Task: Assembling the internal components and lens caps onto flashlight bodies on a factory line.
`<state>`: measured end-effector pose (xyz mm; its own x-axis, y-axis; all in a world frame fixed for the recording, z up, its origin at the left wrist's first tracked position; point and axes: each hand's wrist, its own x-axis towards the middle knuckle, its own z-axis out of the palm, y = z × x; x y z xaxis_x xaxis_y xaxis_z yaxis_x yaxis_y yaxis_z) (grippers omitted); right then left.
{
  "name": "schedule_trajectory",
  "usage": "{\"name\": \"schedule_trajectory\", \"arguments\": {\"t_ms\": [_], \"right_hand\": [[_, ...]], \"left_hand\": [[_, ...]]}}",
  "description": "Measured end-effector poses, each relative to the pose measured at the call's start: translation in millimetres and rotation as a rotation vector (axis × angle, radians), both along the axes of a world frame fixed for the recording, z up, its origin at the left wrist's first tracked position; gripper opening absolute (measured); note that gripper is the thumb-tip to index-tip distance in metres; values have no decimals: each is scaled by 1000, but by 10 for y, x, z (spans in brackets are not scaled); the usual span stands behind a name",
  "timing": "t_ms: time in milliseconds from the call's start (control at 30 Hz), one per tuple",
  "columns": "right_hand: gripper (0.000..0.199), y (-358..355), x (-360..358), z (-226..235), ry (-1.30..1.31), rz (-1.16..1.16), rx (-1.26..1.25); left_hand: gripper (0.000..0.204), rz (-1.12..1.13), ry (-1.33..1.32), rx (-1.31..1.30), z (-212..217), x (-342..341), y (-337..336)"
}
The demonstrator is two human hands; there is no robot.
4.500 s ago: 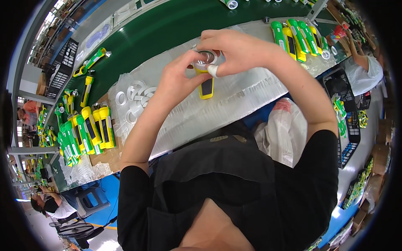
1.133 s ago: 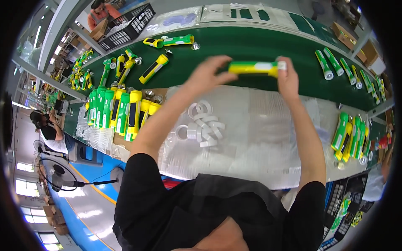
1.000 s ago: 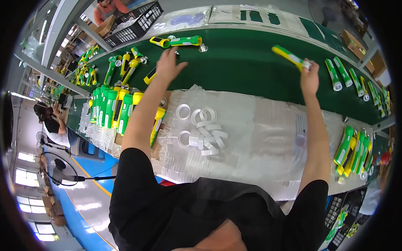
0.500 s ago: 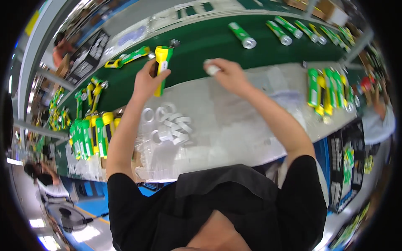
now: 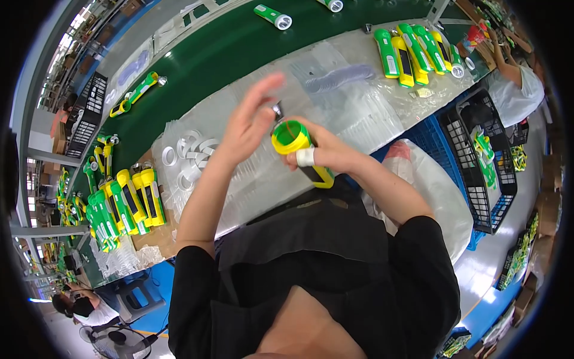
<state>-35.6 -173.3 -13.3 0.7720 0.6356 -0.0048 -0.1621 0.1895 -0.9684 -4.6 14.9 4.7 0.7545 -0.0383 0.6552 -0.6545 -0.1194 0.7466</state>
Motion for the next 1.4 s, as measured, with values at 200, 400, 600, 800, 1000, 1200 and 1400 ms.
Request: {"name": "schedule_trajectory", "arguments": {"t_ms": [200, 400, 600, 800, 1000, 1200, 1400], "right_hand": [[43, 4, -171, -49, 9, -59, -80], [41, 69, -128, -73, -150, -186, -10], [45, -86, -79, -168, 56, -299, 160], [47, -308, -34, -128, 98, -401, 165], [52, -425, -78, -167, 38, -424, 124], [55, -390, -30, -101, 15, -356, 115], [44, -100, -59, -13, 22, -236, 198]], "left_hand": [[33, -171, 88, 96, -130, -138, -63], [48, -260, -119, 255, -128, -173, -197], [49, -286, -69, 180, -220, -67, -483], [52, 134, -7, 458, -938, 854, -558], [52, 89, -50, 605, -1154, 1058, -496], [43, -42, 131, 268, -569, 515, -399], [34, -101, -126, 360, -185, -237, -166]]}}
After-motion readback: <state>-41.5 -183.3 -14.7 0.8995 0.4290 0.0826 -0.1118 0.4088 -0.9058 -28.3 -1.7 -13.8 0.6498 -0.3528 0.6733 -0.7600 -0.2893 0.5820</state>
